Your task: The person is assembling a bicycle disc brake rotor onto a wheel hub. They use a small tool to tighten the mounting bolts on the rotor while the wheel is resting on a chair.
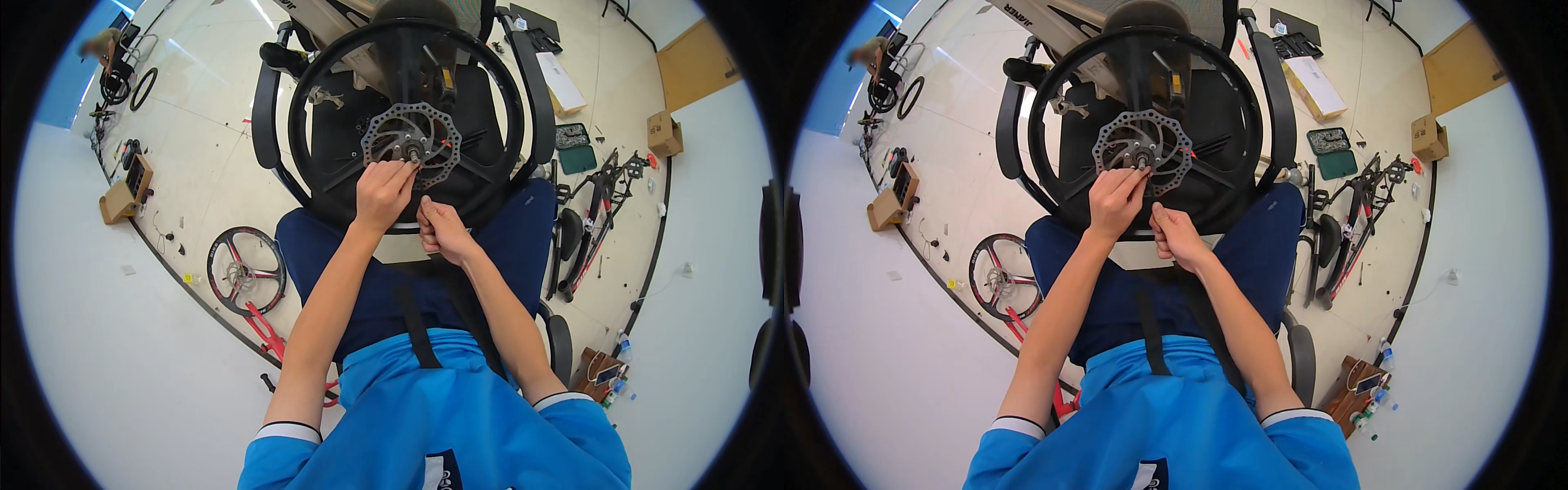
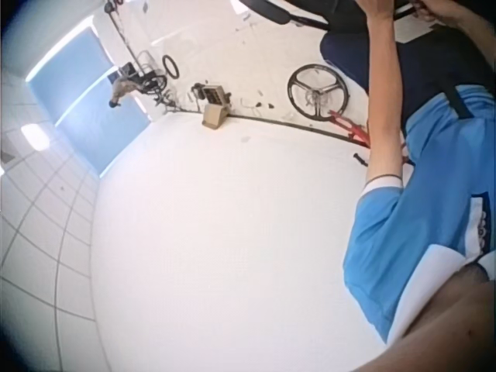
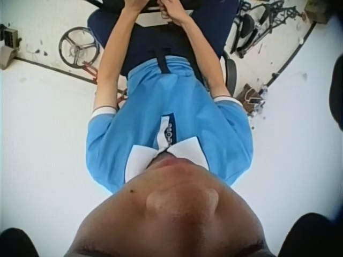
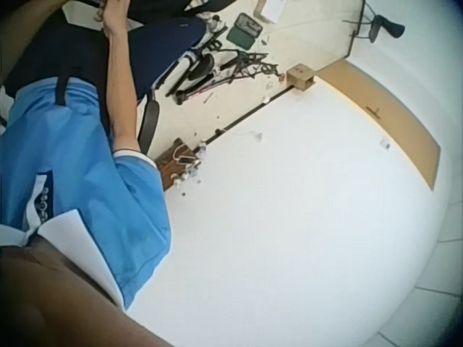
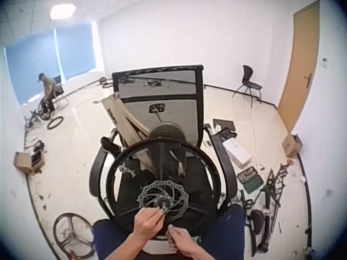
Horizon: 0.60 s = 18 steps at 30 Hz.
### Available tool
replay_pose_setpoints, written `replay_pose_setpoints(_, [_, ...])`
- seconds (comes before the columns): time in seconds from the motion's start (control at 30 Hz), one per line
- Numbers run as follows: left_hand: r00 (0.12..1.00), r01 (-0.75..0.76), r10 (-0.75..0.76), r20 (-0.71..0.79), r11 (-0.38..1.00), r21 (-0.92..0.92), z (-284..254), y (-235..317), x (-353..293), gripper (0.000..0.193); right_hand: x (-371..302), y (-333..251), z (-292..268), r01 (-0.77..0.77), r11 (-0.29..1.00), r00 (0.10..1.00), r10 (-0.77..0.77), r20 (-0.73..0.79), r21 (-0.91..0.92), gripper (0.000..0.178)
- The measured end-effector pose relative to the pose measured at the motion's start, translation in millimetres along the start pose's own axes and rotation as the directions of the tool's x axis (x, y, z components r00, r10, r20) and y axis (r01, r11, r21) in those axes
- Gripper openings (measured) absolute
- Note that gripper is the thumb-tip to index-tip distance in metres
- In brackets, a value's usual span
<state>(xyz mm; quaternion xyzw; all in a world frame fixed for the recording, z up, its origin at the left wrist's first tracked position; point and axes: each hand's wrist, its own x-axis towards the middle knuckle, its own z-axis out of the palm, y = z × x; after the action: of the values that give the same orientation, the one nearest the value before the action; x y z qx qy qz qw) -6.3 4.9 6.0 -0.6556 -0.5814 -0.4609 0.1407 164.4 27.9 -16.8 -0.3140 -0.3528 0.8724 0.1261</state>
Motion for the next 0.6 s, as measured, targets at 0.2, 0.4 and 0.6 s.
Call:
replay_pose_setpoints(0.2, [0.997, 0.071, -0.072, -0.011, 0.994, -0.086, 0.6, -2.9, -4.0, 0.018, -12.0, -64.9, -27.7, -0.042, 0.957, 0.984, -0.009, -0.176, -0.287, 0.048])
replay_pose_setpoints(0.4, [0.995, 0.094, -0.096, -0.017, 0.993, -0.074, -1.9, 6.9, 3.8, 0.015, -21.7, -128.2, -5.8, 0.120, 0.263, 0.888, -0.459, -0.015, -0.957, 0.041])
replay_pose_setpoints(0.6, [0.997, 0.078, -0.078, 0.006, 0.995, -0.056, -8.9, 11.9, -1.3, 0.017, -30.7, -108.3, 5.6, 0.209, 0.288, 0.815, -0.579, 0.004, -0.934, 0.036])
